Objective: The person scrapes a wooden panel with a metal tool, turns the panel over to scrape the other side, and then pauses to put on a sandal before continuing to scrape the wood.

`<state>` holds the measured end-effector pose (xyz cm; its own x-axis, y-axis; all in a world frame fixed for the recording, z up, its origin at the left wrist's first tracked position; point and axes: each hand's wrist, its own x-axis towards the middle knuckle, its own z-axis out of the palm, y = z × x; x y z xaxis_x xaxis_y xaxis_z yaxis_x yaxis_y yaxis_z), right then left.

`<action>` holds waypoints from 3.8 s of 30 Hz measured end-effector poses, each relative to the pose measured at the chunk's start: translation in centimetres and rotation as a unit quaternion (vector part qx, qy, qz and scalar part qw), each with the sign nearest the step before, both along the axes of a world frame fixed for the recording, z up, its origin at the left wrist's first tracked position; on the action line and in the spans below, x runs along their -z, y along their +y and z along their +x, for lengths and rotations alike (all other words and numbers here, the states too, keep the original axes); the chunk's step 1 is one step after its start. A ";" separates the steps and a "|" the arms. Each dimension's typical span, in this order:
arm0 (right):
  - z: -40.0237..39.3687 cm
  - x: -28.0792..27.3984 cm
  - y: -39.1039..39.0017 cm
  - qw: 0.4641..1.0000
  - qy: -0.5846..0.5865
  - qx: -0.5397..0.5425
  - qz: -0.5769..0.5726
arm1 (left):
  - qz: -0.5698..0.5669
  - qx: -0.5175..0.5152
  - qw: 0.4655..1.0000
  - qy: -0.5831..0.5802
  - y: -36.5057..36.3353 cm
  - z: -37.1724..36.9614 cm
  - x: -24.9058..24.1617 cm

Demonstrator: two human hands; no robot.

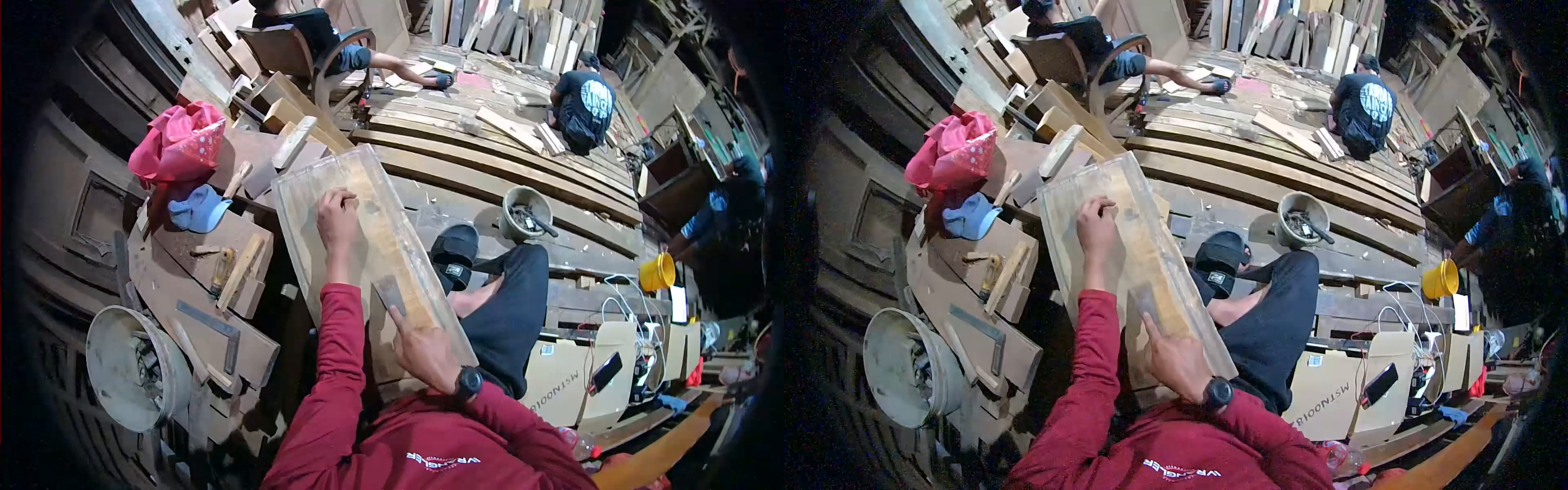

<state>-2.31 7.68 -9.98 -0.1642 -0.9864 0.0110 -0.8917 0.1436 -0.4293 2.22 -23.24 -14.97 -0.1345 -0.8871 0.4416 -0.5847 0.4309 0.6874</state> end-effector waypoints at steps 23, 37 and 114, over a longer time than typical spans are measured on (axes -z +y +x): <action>0.4 2.4 0.1 0.999 -0.019 -0.017 -0.028 | -0.025 0.008 1.000 0.015 0.3 0.0 -0.2; 0.7 -1.0 -0.2 0.999 -0.014 -0.021 0.020 | -0.006 0.009 1.000 -0.006 -0.3 0.3 0.3; 1.3 -2.2 -1.4 0.994 -0.018 -0.049 0.092 | -0.038 0.017 0.999 0.010 -0.8 0.4 0.8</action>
<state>-0.99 6.29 -7.80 -0.0642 -0.9825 -0.1748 -0.8899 0.1356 -0.4355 2.64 -24.02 -15.76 -0.1550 -0.8458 0.5104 -0.5554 0.5019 0.6630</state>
